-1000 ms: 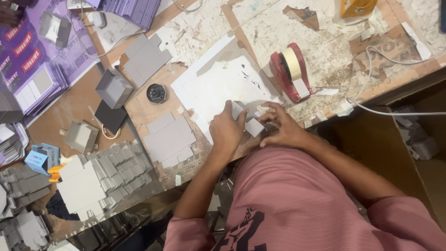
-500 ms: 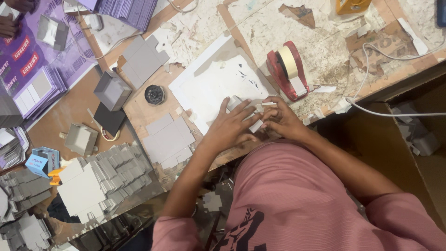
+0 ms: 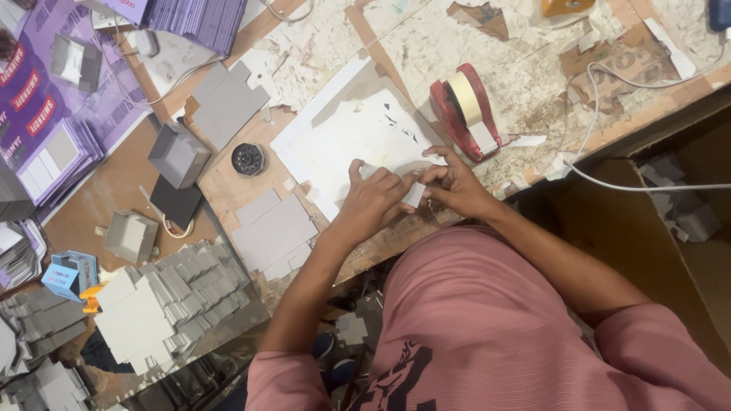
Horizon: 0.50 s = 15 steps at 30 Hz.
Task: The person folds flat cardboard pieces into small boxes and secures the edges with adhesive tape. They repeatedly pick up a piece, fold it into shape, apply tape to the seams, and place the finished box aside on the table.
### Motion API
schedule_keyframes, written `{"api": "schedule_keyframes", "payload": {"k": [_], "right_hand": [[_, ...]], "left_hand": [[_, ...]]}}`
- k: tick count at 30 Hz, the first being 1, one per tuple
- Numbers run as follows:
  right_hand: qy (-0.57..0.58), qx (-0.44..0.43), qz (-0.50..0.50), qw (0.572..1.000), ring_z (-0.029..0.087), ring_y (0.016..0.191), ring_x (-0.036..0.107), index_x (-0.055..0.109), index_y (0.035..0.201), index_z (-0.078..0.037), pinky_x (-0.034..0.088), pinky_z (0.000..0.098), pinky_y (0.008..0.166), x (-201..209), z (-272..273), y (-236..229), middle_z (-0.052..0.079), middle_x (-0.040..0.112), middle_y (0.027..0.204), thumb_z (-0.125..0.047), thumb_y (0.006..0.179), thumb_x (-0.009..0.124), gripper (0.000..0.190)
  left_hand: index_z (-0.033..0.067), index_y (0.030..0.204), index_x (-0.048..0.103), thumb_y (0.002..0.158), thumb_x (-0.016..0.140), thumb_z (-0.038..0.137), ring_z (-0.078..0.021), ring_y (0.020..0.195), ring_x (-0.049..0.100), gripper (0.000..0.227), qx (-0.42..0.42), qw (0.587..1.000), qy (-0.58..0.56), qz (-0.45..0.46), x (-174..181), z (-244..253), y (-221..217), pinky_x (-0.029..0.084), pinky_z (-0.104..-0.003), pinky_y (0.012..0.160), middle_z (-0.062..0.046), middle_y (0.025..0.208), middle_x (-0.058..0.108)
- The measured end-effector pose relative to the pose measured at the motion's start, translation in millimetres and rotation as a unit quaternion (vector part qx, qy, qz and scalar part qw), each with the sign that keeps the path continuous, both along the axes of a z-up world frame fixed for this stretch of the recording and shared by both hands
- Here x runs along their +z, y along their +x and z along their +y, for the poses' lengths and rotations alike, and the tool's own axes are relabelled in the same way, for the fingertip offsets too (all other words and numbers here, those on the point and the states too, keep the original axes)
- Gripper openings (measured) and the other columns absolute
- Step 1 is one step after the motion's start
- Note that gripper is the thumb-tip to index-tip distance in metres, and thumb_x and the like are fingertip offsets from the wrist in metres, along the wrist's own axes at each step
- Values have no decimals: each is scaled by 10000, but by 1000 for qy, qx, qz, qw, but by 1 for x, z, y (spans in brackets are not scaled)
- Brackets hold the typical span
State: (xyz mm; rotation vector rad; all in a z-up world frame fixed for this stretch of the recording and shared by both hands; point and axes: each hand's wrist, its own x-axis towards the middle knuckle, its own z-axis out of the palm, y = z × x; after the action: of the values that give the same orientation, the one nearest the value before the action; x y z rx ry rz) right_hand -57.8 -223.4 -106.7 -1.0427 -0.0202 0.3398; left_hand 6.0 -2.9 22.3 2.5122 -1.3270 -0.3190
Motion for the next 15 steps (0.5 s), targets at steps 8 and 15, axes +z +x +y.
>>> {"api": "schedule_keyframes", "payload": {"k": [8, 15], "right_hand": [[-21, 6, -24, 999, 131, 1107, 654, 287, 1516, -74, 526, 324, 1030, -10, 0, 3, 66, 689, 1008, 135, 894, 692, 771], [-18, 46, -10, 999, 148, 1129, 653, 400, 1422, -77, 562, 333, 969, 12, 2, 7, 62, 703, 1079, 90, 881, 717, 649]], "left_hand": [[99, 1387, 615, 904, 686, 457, -205, 993, 617, 606, -33, 997, 66, -31, 13, -3, 1, 223, -652, 1165, -35, 934, 678], [29, 1369, 632, 969, 642, 441, -240, 939, 585, 575, -85, 996, 13, 10, 18, 5, 7, 399, -408, 907, -78, 927, 658]]}}
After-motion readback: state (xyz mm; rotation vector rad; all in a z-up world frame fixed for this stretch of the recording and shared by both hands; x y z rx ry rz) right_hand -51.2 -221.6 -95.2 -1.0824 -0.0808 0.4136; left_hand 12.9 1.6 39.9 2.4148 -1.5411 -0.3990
